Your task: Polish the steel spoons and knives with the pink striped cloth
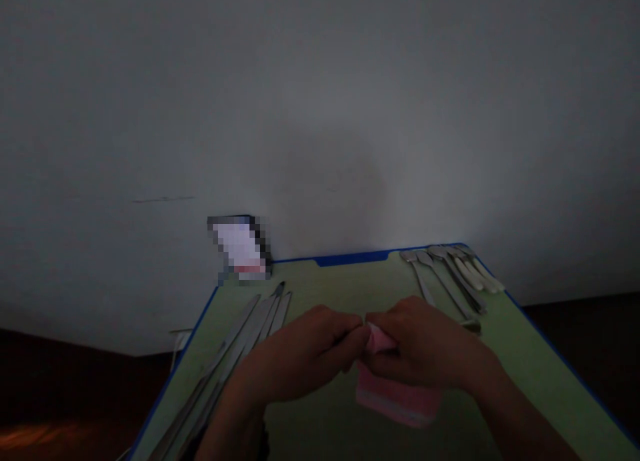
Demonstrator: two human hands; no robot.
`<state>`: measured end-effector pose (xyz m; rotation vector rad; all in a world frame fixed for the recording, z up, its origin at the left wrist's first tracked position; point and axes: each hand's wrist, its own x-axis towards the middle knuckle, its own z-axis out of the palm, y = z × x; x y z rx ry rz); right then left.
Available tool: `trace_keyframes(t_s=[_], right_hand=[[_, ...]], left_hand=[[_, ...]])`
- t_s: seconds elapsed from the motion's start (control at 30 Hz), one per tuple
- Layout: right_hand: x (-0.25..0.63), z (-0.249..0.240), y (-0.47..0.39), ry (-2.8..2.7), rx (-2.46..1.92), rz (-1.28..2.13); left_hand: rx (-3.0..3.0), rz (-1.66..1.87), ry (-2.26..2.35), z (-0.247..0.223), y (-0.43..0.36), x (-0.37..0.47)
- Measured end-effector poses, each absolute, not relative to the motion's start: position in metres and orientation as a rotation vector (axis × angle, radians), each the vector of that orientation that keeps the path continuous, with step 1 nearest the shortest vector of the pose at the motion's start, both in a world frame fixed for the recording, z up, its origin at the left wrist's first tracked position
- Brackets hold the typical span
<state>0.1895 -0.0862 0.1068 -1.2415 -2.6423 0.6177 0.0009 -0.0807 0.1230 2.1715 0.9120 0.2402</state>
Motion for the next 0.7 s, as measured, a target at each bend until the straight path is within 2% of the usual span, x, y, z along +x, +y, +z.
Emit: trace_keyframes(t_s=[0.23,0.37,0.47,0.57,0.7], right_hand=[[0.195,0.105,-0.079,-2.575,-1.233,0.657],[0.221,0.109,-0.071,-2.562,-1.308,0.53],[0.231,0.112,-0.068,-2.569,-1.317,0.651],[0.228,0.112,-0.069,-2.552,-1.348,0.676],[0.215,0.109,-0.074,-2.584,-1.341,0.604]], left_hand=[[2.137,0.629,0.956,0.124,-0.073,-0.022],[1.678,0.978,1.092,0.119,-0.069,-0.067],[1.434,1.111,1.209,0.111,-0.065,-0.088],[1.468,1.094,1.246,0.109,-0.06,-0.08],[1.754,0.648,1.165,0.115,-0.06,-0.049]])
